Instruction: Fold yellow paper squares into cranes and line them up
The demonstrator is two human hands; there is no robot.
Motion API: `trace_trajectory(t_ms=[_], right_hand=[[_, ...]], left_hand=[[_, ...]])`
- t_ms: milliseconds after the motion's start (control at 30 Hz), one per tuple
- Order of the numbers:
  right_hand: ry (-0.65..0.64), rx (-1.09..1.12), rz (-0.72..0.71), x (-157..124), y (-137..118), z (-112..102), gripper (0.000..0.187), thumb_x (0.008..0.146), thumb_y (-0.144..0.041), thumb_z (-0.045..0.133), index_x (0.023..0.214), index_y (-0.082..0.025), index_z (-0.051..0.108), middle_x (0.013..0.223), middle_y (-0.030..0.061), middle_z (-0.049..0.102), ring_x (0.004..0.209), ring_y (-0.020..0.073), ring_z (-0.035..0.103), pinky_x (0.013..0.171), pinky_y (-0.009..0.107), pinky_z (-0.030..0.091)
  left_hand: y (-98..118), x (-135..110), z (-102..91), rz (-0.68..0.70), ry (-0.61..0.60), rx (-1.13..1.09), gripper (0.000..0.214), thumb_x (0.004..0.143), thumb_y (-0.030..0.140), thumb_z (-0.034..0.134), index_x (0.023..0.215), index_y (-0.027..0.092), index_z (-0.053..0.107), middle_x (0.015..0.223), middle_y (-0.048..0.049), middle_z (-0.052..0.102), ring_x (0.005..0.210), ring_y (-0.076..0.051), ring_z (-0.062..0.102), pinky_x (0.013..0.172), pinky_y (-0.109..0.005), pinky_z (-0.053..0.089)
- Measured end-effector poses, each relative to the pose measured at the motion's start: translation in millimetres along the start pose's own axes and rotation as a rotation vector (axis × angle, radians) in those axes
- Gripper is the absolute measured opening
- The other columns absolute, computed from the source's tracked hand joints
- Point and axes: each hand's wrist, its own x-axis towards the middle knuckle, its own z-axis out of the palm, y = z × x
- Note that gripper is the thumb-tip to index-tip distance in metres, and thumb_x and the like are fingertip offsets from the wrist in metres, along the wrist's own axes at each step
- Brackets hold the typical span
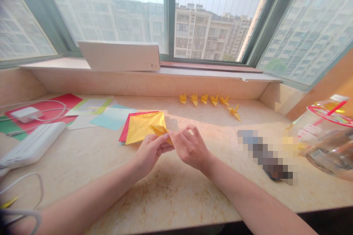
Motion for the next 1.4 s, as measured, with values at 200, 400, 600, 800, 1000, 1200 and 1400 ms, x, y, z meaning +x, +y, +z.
trace_trajectory(t_ms=[200, 400, 600, 800, 1000, 1200, 1400], right_hand=[[0.011, 0.023, -0.005, 4.8, -1.3, 0.3, 0.041, 0.100, -0.009, 0.039, 0.136, -0.022, 0.053, 0.097, 0.0071, 0.072, 0.090, 0.0213, 0.063, 0.088, 0.042, 0.039], [0.006, -0.009, -0.036, 2.7, -0.6, 3.7, 0.038, 0.099, -0.007, 0.041, 0.131, -0.020, 0.057, 0.097, 0.0059, 0.074, 0.092, 0.0197, 0.064, 0.092, 0.042, 0.037], [-0.012, 0.172, 0.002, 0.0, -0.7, 1.0, 0.038, 0.097, -0.008, 0.048, 0.126, -0.029, 0.062, 0.111, 0.0031, 0.074, 0.107, 0.0198, 0.065, 0.105, 0.047, 0.034], [0.246, 0.499, 0.547, 6.6, -13.6, 2.3, 0.021, 0.091, -0.031, 0.063, 0.111, -0.026, 0.068, 0.108, 0.0081, 0.073, 0.102, 0.0253, 0.066, 0.092, 0.045, 0.050], [0.152, 0.818, 0.790, 10.7, -13.0, 5.2, 0.018, 0.089, -0.035, 0.066, 0.099, -0.025, 0.075, 0.098, 0.0061, 0.073, 0.089, 0.0221, 0.067, 0.082, 0.039, 0.055], [0.129, 0.949, 0.873, 12.7, -8.9, 1.9, 0.020, 0.086, -0.038, 0.068, 0.095, -0.023, 0.077, 0.096, 0.0067, 0.074, 0.091, 0.0231, 0.068, 0.082, 0.039, 0.054], [0.092, 1.006, 0.904, 13.2, -9.1, 1.0, 0.024, 0.087, -0.042, 0.066, 0.092, -0.021, 0.077, 0.094, 0.0070, 0.076, 0.088, 0.0231, 0.069, 0.079, 0.038, 0.053]], left_hand=[[1.2, 1.2, -1.6, -0.005, 0.032, -0.014, 0.036, 0.084, 0.044, 0.067, 0.082, 0.008, 0.073, 0.090, -0.0155, 0.077, 0.094, -0.030, 0.072, 0.091, -0.044, 0.054], [-0.5, 2.8, -3.5, 0.032, 0.033, 0.034, 0.040, 0.084, 0.048, 0.068, 0.086, 0.008, 0.072, 0.088, -0.0144, 0.077, 0.090, -0.028, 0.073, 0.090, -0.043, 0.055], [3.5, 7.7, -8.3, 0.102, 0.056, 0.118, 0.038, 0.083, 0.046, 0.069, 0.088, 0.009, 0.072, 0.089, -0.0125, 0.077, 0.092, -0.026, 0.072, 0.090, -0.040, 0.056], [7.9, 10.0, -8.0, 0.156, 0.026, 0.177, 0.038, 0.085, 0.048, 0.066, 0.088, 0.011, 0.073, 0.091, -0.0111, 0.077, 0.093, -0.027, 0.072, 0.089, -0.039, 0.057], [4.3, 10.1, -8.1, 0.152, 0.002, 0.149, 0.038, 0.084, 0.048, 0.068, 0.089, 0.011, 0.074, 0.091, -0.0125, 0.077, 0.098, -0.029, 0.071, 0.090, -0.041, 0.056], [3.2, 10.3, -9.0, 0.146, -0.009, 0.143, 0.037, 0.084, 0.047, 0.068, 0.090, 0.010, 0.074, 0.092, -0.0123, 0.077, 0.096, -0.028, 0.072, 0.090, -0.042, 0.057], [3.1, 8.8, -7.5, 0.115, -0.032, 0.227, 0.039, 0.084, 0.048, 0.068, 0.089, 0.010, 0.074, 0.092, -0.0124, 0.077, 0.089, -0.026, 0.073, 0.087, -0.040, 0.057]])
